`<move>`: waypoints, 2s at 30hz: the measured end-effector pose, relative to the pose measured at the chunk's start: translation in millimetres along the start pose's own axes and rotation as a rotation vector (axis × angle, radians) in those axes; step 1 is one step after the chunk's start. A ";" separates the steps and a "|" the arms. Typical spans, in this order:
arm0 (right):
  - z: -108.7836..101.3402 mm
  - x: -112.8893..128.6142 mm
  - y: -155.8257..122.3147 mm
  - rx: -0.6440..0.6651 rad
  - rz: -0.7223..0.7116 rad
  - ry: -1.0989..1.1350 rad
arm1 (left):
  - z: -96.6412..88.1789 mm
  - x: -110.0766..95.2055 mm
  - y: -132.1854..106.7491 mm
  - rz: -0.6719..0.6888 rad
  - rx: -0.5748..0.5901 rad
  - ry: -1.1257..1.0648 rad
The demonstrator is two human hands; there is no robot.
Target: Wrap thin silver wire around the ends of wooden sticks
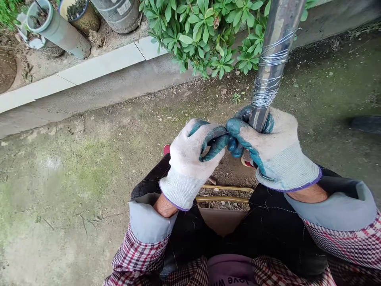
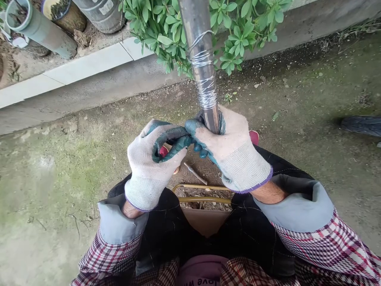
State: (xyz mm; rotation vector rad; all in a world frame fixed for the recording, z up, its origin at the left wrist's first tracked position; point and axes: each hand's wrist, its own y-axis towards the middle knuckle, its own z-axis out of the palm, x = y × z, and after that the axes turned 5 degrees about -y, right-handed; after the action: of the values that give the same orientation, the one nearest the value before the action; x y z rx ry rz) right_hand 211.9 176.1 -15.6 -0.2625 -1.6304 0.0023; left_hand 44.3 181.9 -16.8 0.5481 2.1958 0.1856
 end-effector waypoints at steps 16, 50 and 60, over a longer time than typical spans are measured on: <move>-2.2 0.5 -3.5 0.025 0.051 -0.011 | 1.7 -7.3 5.4 -0.323 0.048 -0.339; -9.9 2.4 -5.5 -0.062 -0.024 -0.036 | 14.4 -9.5 4.5 -0.530 0.023 -0.752; -6.5 3.8 -10.3 -0.035 0.080 0.046 | 13.3 -12.1 0.3 -0.360 -0.050 -0.617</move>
State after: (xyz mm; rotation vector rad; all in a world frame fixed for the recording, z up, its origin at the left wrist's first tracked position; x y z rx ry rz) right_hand 216.4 165.6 -9.7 -0.3521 -1.5748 0.0289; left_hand 61.3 176.0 -16.6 0.1406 1.6409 -0.1114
